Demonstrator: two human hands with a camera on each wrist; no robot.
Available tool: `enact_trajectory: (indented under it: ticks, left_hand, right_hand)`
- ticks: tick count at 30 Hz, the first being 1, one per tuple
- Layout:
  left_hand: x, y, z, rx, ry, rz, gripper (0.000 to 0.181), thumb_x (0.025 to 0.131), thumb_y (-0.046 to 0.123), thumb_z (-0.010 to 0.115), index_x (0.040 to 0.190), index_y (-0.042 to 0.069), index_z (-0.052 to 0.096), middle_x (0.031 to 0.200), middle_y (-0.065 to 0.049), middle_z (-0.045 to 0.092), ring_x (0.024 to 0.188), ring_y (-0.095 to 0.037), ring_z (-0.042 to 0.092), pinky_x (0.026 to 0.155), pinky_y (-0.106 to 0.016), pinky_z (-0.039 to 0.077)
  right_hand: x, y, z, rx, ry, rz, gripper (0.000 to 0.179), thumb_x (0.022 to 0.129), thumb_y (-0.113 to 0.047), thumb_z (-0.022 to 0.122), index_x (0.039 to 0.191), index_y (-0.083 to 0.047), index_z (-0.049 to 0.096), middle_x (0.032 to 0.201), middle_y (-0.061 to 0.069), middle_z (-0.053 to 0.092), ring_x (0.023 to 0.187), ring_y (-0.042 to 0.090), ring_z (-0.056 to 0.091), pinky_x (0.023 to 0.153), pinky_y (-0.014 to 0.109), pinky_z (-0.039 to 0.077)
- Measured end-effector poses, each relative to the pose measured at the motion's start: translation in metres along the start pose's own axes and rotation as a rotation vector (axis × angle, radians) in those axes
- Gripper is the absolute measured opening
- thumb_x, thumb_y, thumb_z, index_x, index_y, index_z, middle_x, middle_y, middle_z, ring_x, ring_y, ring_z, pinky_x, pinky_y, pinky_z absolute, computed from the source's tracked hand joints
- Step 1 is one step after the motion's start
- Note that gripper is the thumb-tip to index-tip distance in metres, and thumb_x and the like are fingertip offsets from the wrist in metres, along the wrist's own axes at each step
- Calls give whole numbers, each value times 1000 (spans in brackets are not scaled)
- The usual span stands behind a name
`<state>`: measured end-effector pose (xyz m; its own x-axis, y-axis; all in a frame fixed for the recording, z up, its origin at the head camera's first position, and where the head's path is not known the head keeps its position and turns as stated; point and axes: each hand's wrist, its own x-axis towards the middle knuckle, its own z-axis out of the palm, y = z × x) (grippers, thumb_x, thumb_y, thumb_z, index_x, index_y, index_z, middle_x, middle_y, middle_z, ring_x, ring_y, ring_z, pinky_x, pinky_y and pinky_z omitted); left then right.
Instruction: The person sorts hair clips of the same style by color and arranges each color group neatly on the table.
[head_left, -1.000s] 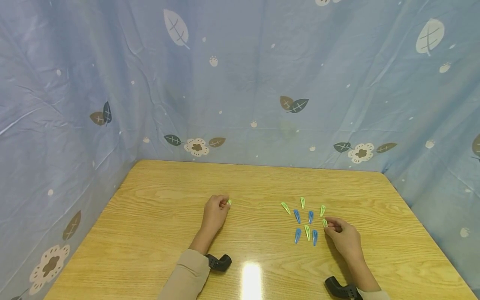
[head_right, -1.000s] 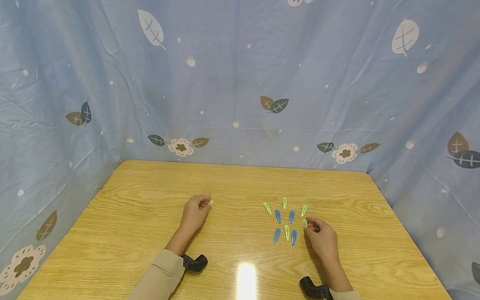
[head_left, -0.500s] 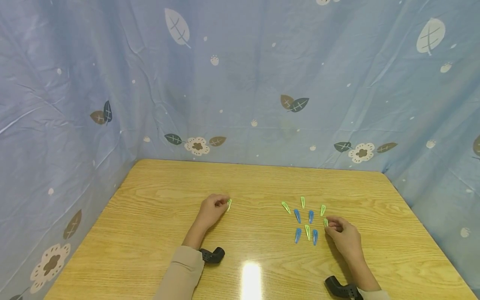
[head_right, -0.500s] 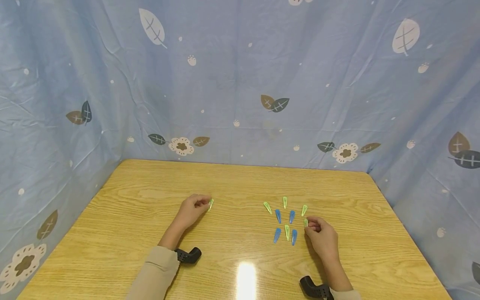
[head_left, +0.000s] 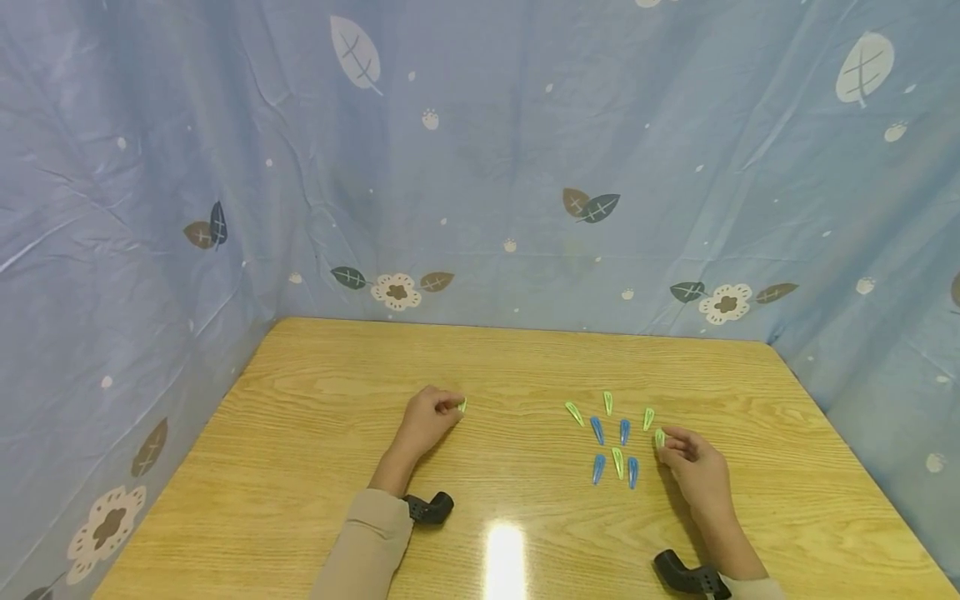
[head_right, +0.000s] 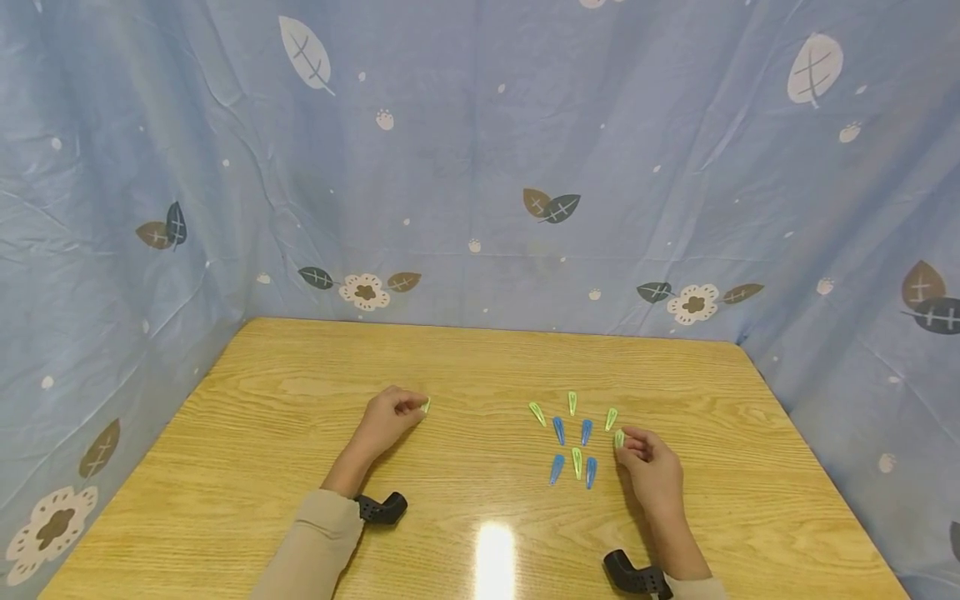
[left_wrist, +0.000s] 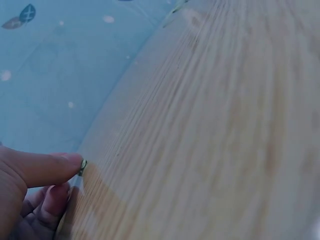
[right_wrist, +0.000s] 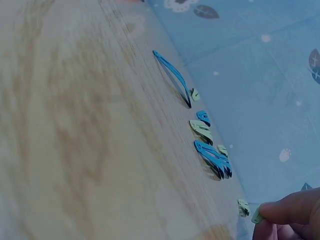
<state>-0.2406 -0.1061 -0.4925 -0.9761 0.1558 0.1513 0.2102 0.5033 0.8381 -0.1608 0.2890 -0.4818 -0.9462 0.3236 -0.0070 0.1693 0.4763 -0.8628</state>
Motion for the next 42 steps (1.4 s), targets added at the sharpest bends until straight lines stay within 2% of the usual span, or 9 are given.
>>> enact_trajectory:
  ticks: [9,17,27,36,42]
  left_hand:
    - [0,1,4,26,12,27,21,86,8,71,106,5,72,89,-3,56,77,-14,50,70,-28,47]
    - [1,-1,5,16,18,20,20,86,9,71,106,5,72,89,-2,55,78,-14,50,71,-29,47]
    - [-1,0,5,29,28,37,19,85,9,72,104,5,72,89,-4,57,77,-14,51,70,-29,47]
    - [-2,-3,5,42,39,40,19,86,9,72,104,5,72,89,-2,56,77,-13,51,70,-28,48]
    - [0,-7,6,53,42,34,20,86,11,72,105,6,72,88,-1,55,76,-13,50,70,-28,48]
  right_hand:
    - [-6,-11,-2,140,-22,-1,40,93,-8,63,130,4,52,96,-9,57,84,-2,53,70,13,48]
    - [-12,-40,12,99,-157,-126,39,94,-15,62,126,5,53,107,10,59,89,0,55,78,11,46]
    - [-10,-76,53,267,-266,-112,35,90,-4,63,123,6,54,105,13,56,89,11,55,78,16,48]
    - [-11,-105,105,370,-342,-85,33,87,-2,65,119,3,59,101,11,58,88,17,55,76,21,48]
    - [-7,-112,141,408,-368,-101,30,85,2,64,115,4,60,95,9,59,84,16,56,73,20,49]
